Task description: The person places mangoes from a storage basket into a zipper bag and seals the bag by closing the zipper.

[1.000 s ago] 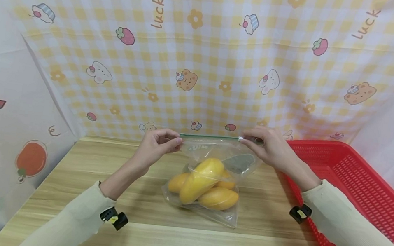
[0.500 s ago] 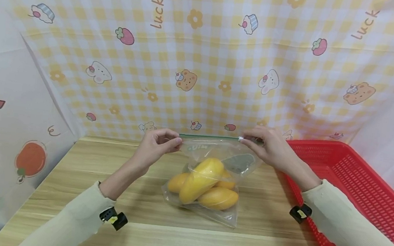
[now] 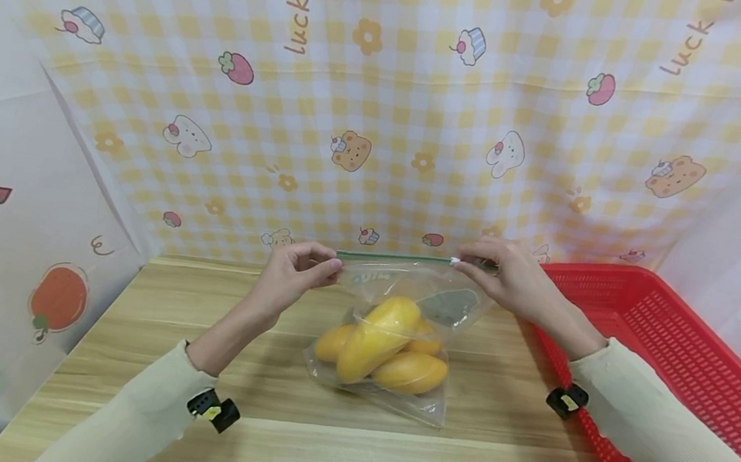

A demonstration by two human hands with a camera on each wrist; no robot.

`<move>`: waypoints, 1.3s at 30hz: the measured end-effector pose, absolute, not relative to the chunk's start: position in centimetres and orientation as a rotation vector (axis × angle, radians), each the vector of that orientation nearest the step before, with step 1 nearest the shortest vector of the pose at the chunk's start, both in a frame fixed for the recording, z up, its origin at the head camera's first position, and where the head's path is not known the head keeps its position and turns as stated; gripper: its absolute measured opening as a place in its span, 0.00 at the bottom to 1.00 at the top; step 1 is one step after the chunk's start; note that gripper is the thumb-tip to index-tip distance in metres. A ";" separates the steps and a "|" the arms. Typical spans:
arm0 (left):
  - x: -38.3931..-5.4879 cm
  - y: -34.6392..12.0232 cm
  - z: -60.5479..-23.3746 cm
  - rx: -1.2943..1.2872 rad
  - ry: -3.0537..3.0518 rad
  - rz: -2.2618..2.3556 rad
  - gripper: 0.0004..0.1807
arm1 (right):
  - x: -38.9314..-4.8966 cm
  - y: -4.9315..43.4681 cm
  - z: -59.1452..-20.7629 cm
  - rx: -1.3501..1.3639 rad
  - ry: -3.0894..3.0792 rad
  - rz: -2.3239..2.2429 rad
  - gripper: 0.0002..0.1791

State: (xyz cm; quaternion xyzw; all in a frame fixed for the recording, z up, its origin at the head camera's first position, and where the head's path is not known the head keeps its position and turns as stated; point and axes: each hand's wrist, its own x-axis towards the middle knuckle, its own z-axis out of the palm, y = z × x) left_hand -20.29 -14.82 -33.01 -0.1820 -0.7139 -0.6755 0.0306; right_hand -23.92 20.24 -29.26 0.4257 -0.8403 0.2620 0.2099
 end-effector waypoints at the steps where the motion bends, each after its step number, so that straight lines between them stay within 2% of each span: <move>1: -20.3 -14.8 -33.0 -0.561 -2.201 -2.082 0.09 | -23.9 20.3 -29.3 1.183 -2.335 0.729 0.07; 39: -20.3 -14.7 -32.9 -0.555 -2.206 -2.082 0.09 | -23.9 20.9 -29.3 1.181 -2.332 0.702 0.07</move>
